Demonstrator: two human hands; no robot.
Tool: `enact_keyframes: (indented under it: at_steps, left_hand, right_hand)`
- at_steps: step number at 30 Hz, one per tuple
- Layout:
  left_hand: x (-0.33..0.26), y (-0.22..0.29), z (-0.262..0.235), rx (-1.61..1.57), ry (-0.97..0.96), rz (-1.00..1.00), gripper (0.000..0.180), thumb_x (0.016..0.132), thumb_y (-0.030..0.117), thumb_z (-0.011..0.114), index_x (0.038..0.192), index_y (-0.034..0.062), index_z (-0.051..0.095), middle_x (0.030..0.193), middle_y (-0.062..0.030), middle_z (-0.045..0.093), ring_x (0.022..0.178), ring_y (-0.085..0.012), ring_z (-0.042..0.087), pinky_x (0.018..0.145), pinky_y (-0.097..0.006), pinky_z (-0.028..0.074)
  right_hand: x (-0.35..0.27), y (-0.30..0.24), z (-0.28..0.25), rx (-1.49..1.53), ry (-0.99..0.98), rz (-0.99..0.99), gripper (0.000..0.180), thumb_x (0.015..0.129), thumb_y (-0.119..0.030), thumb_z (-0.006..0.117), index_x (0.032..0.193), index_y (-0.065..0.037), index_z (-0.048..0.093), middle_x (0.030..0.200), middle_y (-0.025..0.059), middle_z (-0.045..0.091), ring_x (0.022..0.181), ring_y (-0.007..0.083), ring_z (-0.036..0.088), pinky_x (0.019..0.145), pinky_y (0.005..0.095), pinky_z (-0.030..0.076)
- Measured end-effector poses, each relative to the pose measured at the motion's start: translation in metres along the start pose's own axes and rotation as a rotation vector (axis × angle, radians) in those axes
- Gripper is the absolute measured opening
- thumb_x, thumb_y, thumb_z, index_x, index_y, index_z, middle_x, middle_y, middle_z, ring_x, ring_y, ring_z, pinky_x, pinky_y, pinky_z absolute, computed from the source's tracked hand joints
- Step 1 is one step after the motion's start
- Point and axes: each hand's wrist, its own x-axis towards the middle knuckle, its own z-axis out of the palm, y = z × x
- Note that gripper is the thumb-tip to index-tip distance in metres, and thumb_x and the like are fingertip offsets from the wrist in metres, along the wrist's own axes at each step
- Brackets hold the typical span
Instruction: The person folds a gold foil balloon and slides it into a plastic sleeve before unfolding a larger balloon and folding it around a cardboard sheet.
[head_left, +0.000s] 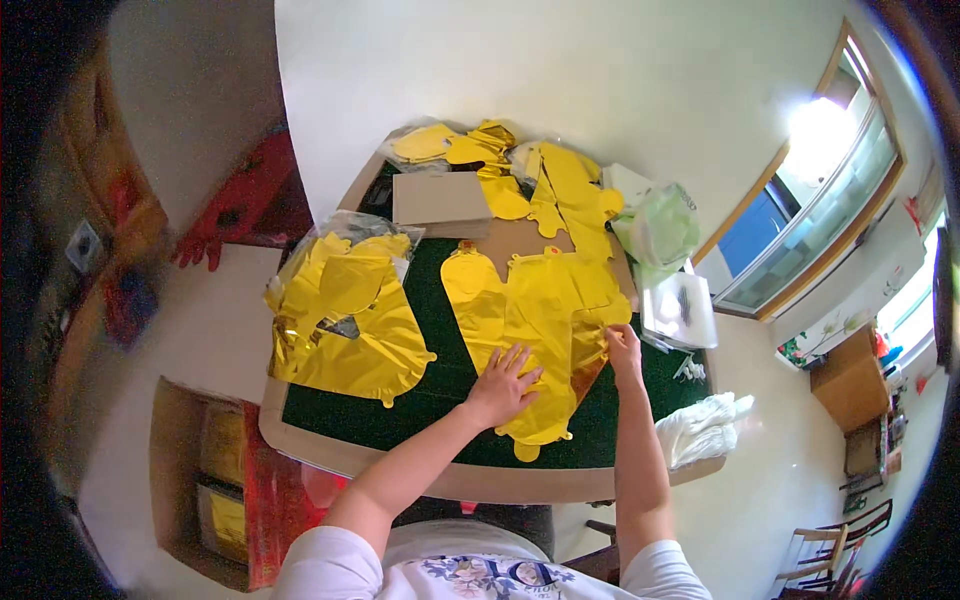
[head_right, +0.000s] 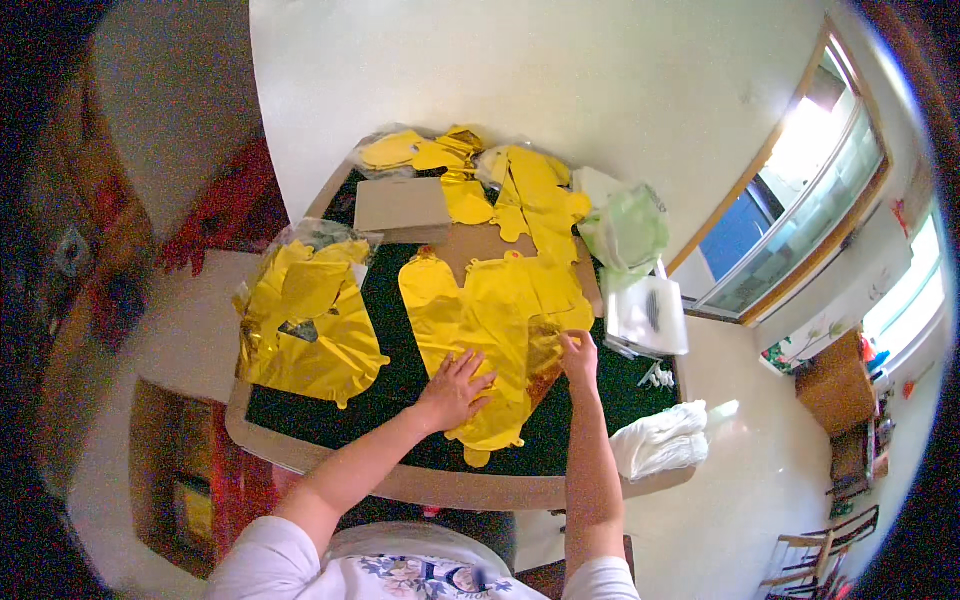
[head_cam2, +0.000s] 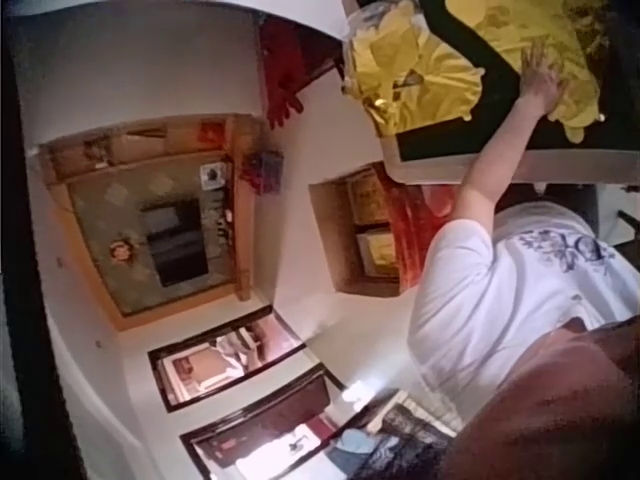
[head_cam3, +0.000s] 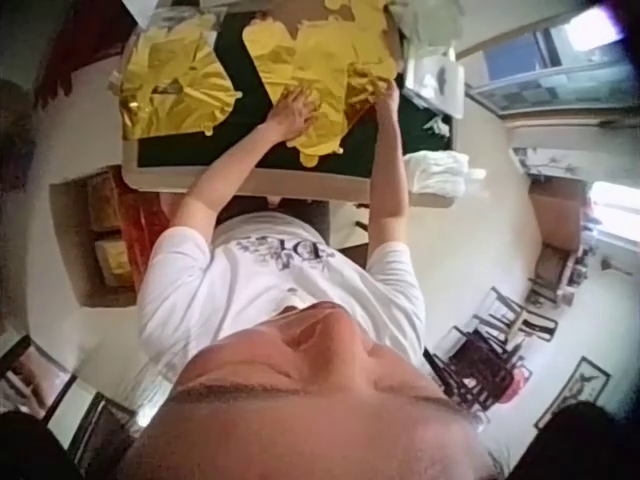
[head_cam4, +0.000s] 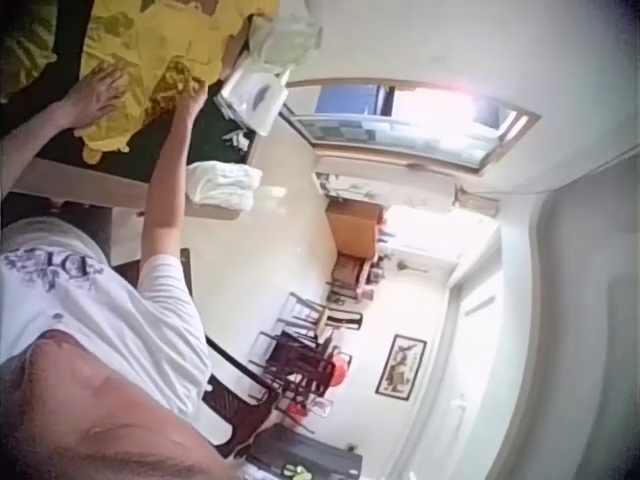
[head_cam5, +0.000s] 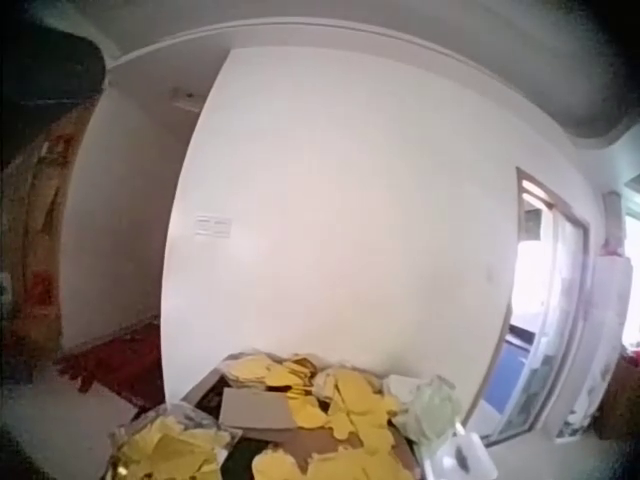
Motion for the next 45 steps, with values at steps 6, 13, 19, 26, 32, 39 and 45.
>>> enact_keyframes:
  at_steps: [6, 13, 19, 26, 32, 39, 45]
  left_hand:
    - [-0.001, -0.002, 0.001, -0.035, 0.059, 0.010, 0.047, 0.091, 0.036, 0.054, 0.131, 0.0118, 0.050, 0.145, -0.0201, 0.034, 0.139, -0.0360, 0.026, 0.113, -0.054, 0.021]
    - [0.000, 0.000, 0.001, -0.050, 0.059, 0.009, 0.046, 0.090, 0.035, 0.055, 0.129, 0.0110, 0.051, 0.145, -0.0206, 0.034, 0.138, -0.0373, 0.027, 0.112, -0.054, 0.021]
    - [-0.001, 0.000, 0.002, -0.041, 0.055, 0.014, 0.047, 0.090, 0.035, 0.054, 0.130, 0.0115, 0.051, 0.145, -0.0203, 0.034, 0.137, -0.0370, 0.028, 0.112, -0.054, 0.021]
    - [0.000, 0.000, 0.003, -0.021, 0.065, 0.015, 0.048, 0.091, 0.036, 0.053, 0.132, 0.0121, 0.050, 0.145, -0.0196, 0.035, 0.138, -0.0362, 0.028, 0.113, -0.054, 0.021]
    - [-0.003, -0.002, 0.002, -0.035, 0.058, 0.001, 0.048, 0.090, 0.035, 0.055, 0.133, 0.0139, 0.049, 0.146, -0.0185, 0.034, 0.138, -0.0360, 0.027, 0.113, -0.054, 0.021]
    - [-0.001, -0.001, 0.006, -0.063, 0.097, 0.012, 0.048, 0.088, 0.033, 0.058, 0.131, 0.0137, 0.049, 0.144, -0.0193, 0.035, 0.138, -0.0361, 0.027, 0.112, -0.055, 0.022]
    - [0.025, -0.001, -0.006, -0.169, 0.272, -0.010, 0.041, 0.086, 0.025, 0.060, 0.121, 0.0043, 0.056, 0.135, -0.0197, 0.046, 0.128, -0.0358, 0.040, 0.109, -0.048, 0.030]
  right_hand:
    - [-0.023, -0.001, -0.001, 0.319, -0.113, 0.202, 0.019, 0.093, -0.014, 0.052, 0.106, -0.004, 0.062, 0.083, 0.0084, 0.060, 0.068, 0.0207, 0.060, 0.059, 0.0348, 0.052]
    - [-0.056, -0.018, 0.016, -0.422, -0.001, -0.695, 0.025, 0.082, -0.001, 0.053, 0.101, -0.004, 0.068, 0.115, 0.0179, 0.062, 0.107, 0.0353, 0.057, 0.093, 0.0419, 0.044]
    - [-0.062, -0.015, 0.014, -0.196, 0.030, -0.413, 0.039, 0.090, -0.001, 0.049, 0.128, -0.004, 0.052, 0.117, 0.0212, 0.061, 0.107, 0.0347, 0.058, 0.094, 0.0393, 0.045]
    - [-0.065, -0.015, 0.019, -0.025, -0.080, -0.360, 0.034, 0.090, -0.003, 0.050, 0.123, -0.003, 0.056, 0.117, 0.0214, 0.061, 0.113, 0.0347, 0.057, 0.096, 0.0366, 0.045]
    - [-0.076, -0.029, 0.022, -0.308, -0.164, -0.572, 0.034, 0.085, -0.002, 0.053, 0.118, -0.004, 0.061, 0.123, 0.0166, 0.060, 0.121, 0.0322, 0.053, 0.105, 0.0458, 0.037]
    - [-0.077, -0.030, 0.020, -0.395, -0.200, -0.644, 0.034, 0.084, -0.004, 0.054, 0.118, -0.005, 0.062, 0.125, 0.0120, 0.060, 0.122, 0.0301, 0.052, 0.106, 0.0491, 0.034]
    - [-0.075, -0.027, 0.020, -0.410, -0.198, -0.637, 0.034, 0.084, -0.005, 0.054, 0.117, -0.005, 0.062, 0.127, 0.0112, 0.059, 0.123, 0.0291, 0.051, 0.105, 0.0488, 0.034]
